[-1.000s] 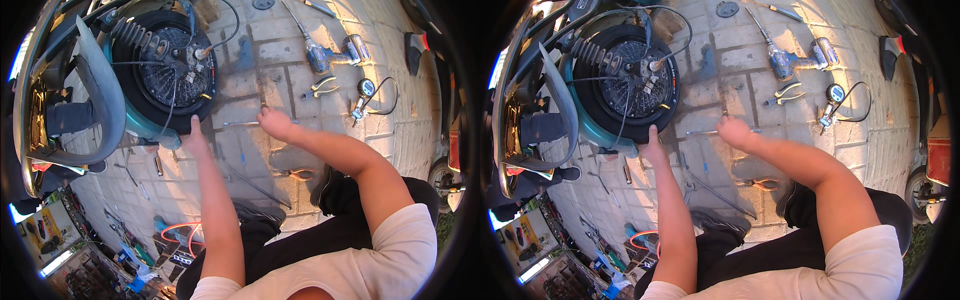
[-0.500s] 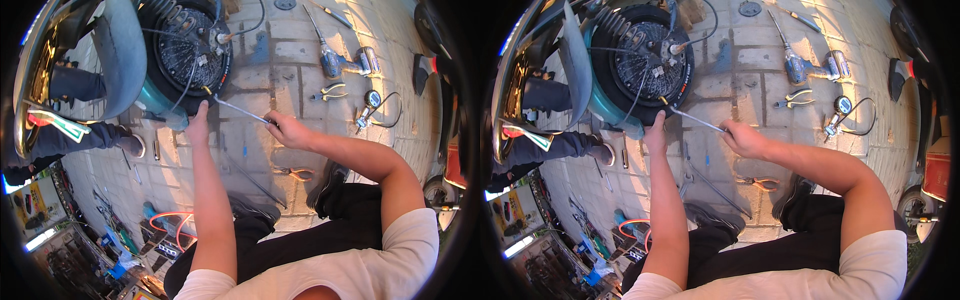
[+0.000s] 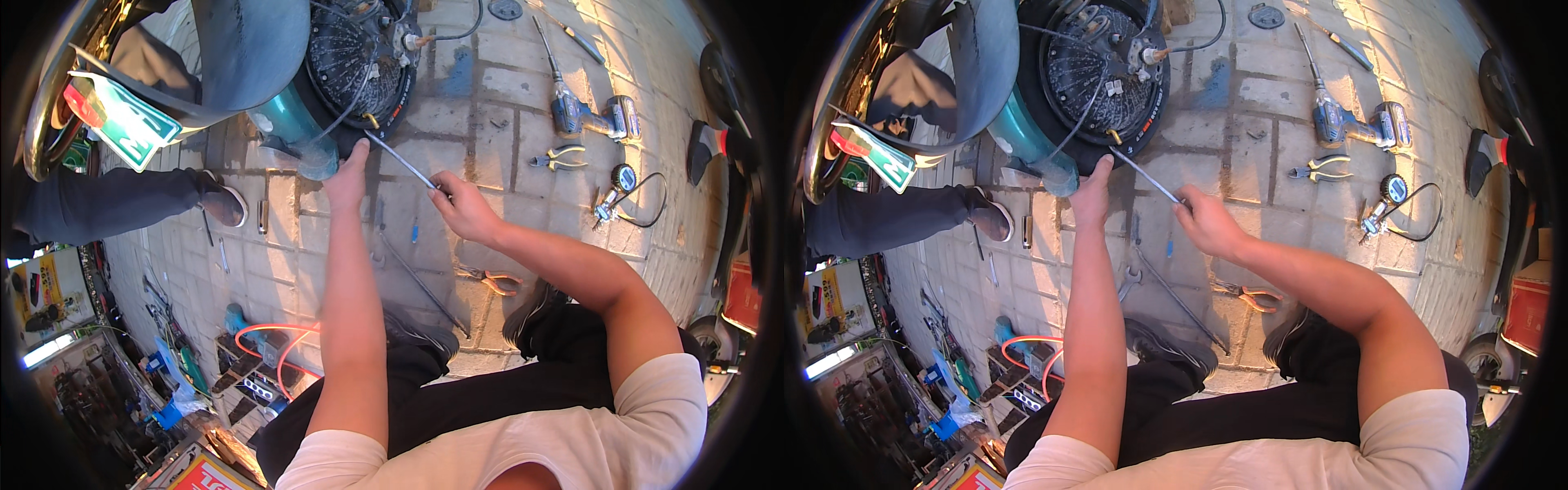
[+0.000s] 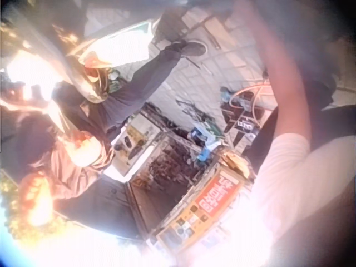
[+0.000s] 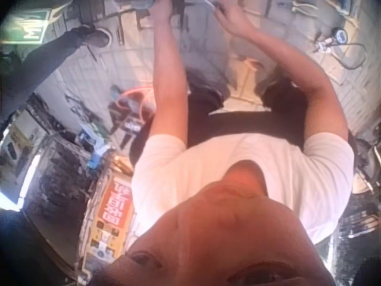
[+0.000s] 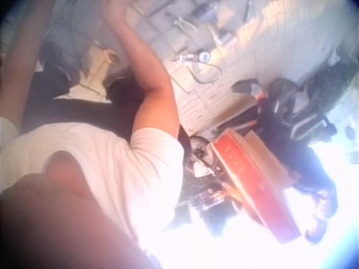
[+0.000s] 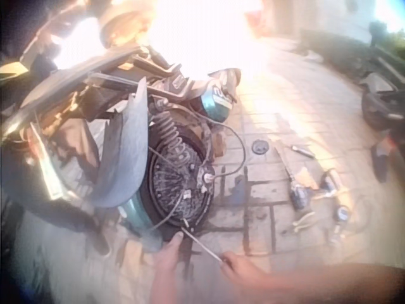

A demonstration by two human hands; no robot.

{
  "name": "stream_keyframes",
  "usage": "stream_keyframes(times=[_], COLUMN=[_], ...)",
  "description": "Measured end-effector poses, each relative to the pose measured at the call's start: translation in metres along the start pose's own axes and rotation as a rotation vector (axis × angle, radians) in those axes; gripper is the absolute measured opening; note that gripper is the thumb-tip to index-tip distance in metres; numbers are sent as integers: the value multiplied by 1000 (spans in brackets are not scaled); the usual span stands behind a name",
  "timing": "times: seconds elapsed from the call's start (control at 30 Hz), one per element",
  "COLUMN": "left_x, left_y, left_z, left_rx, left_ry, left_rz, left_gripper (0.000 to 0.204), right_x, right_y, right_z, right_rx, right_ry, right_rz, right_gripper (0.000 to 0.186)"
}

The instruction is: The person works on the rear wheel of a scooter, using a wrench and screwdriver to adjust components near the tire. They then use a tire inflator to add air to the tire and check the pressure.

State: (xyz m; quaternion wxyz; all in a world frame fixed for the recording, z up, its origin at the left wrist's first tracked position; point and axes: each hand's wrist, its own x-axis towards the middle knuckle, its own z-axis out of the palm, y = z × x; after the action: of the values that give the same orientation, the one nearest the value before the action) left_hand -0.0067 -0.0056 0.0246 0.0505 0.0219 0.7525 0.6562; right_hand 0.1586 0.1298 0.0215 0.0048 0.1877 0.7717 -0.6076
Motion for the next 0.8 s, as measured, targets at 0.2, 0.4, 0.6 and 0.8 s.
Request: stream_keyframes(times=[0.2,0.4,0.6,0.8], left_x=[-1,2,-2,-4], left_y=[-1,-9,-10,5], left_z=[1,2,1,0], left_rx=[51,11,37,96], left_ry=[17,-4,74,55], left_rz=[34,17,51,43], left_gripper=[47,47,49,50], right_x=[9,14,24,34], right_y=[-38,-62,-82,-91], right_z=[-21,-35,-44,-58], right_rx=[-168,-162,-71,-129], right_ry=[-114,-137,-146,-279], right_rz=[89,188,354,385], right_gripper=[22,24,22,22])
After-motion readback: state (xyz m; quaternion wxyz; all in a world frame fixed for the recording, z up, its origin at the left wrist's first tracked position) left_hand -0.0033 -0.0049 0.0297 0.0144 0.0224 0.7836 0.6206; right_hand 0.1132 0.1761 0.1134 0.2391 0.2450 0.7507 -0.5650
